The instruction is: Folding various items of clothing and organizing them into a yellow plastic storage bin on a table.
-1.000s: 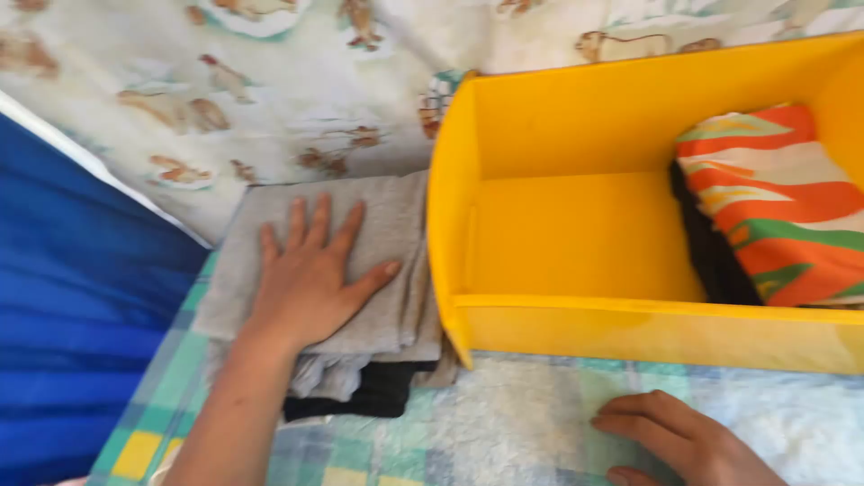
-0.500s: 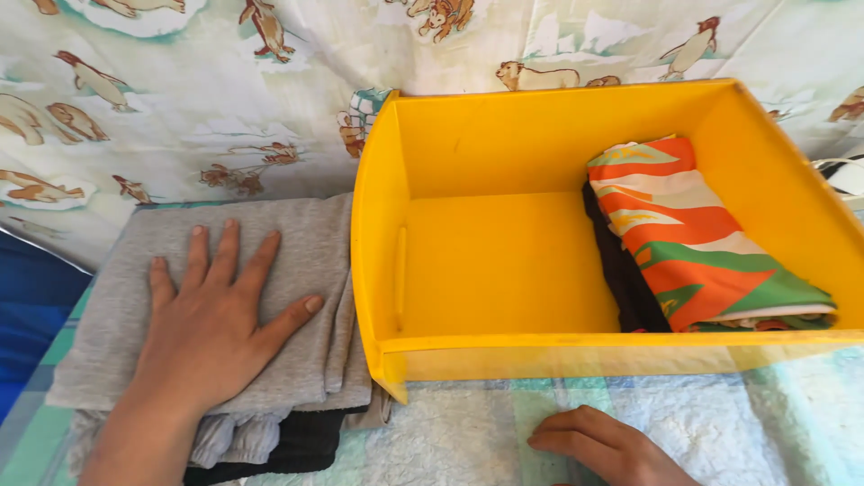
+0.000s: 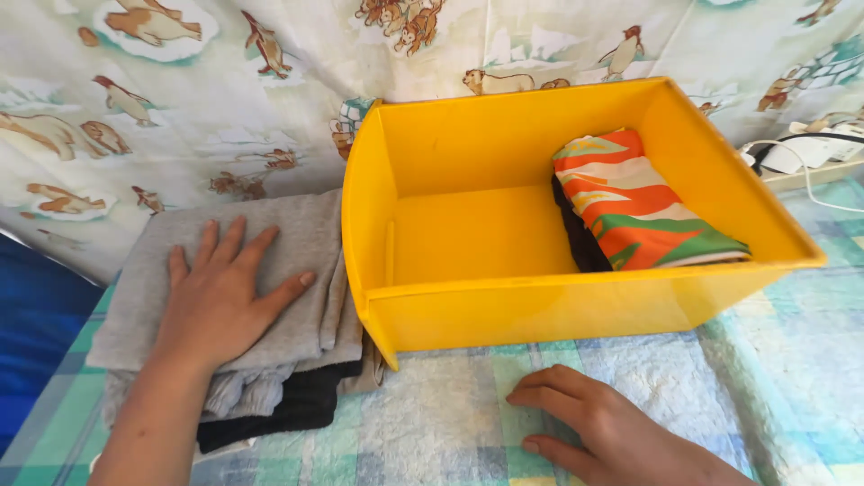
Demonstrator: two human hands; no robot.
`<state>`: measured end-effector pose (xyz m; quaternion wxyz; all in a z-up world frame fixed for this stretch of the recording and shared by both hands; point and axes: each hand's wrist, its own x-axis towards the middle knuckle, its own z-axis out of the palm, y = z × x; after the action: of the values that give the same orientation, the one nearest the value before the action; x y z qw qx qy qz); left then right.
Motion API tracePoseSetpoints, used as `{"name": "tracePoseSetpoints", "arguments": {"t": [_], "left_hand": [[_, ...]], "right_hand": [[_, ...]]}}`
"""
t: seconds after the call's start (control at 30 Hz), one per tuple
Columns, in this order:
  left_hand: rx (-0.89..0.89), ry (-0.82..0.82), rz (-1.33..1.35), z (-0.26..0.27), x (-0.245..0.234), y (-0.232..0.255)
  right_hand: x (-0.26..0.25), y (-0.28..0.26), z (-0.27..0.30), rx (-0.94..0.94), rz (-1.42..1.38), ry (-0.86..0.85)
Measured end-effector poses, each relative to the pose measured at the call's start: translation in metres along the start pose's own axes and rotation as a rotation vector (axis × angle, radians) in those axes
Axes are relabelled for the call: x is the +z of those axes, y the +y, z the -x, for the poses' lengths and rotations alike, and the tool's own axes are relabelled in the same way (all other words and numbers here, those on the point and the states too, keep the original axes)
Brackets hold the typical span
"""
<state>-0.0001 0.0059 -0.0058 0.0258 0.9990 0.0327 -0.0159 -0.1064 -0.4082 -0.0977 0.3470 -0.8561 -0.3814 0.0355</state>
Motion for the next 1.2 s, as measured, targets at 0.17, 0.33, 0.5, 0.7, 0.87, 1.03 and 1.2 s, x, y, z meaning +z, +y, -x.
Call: {"name": "tracePoseSetpoints", "arguments": {"t": [0.17,0.33,0.5,0.7,0.87,1.03,1.2], "left_hand": [[0.019,0.027,0.010,0.0043,-0.0002,-0.0005],[0.041,0.054,0.005,0.0031,0.0035,-0.0042],[0.068,0.064,-0.003,0.0024,0.0044,-0.0019],[0.062,0.048,-0.010,0.0020,0.0033,-0.0007],[0.077,0.065,-0.005,0.0015,0.0088,-0.0051],[0.056,0.061,-0.010,0.0035,0.0055,-0.0017],[0.070,0.056,-0.013,0.0010,0.0054,-0.0026]], "right_hand": [[-0.0026,-0.0080,0.0007,0.050,0.012,-0.024],[-0.0010,-0.0043,0.0007,0.015,0.060,-0.001],[-0.0009,-0.0038,0.0017,0.000,0.084,0.010],[-0.0020,-0.0059,0.0014,-0.009,0.078,0.011],[-0.0025,-0.0074,0.0019,0.030,0.083,-0.020],[-0.0012,-0.0064,0.0020,-0.002,0.093,-0.005],[-0.0026,-0.0092,0.0012,0.009,0.088,0.003]]}}
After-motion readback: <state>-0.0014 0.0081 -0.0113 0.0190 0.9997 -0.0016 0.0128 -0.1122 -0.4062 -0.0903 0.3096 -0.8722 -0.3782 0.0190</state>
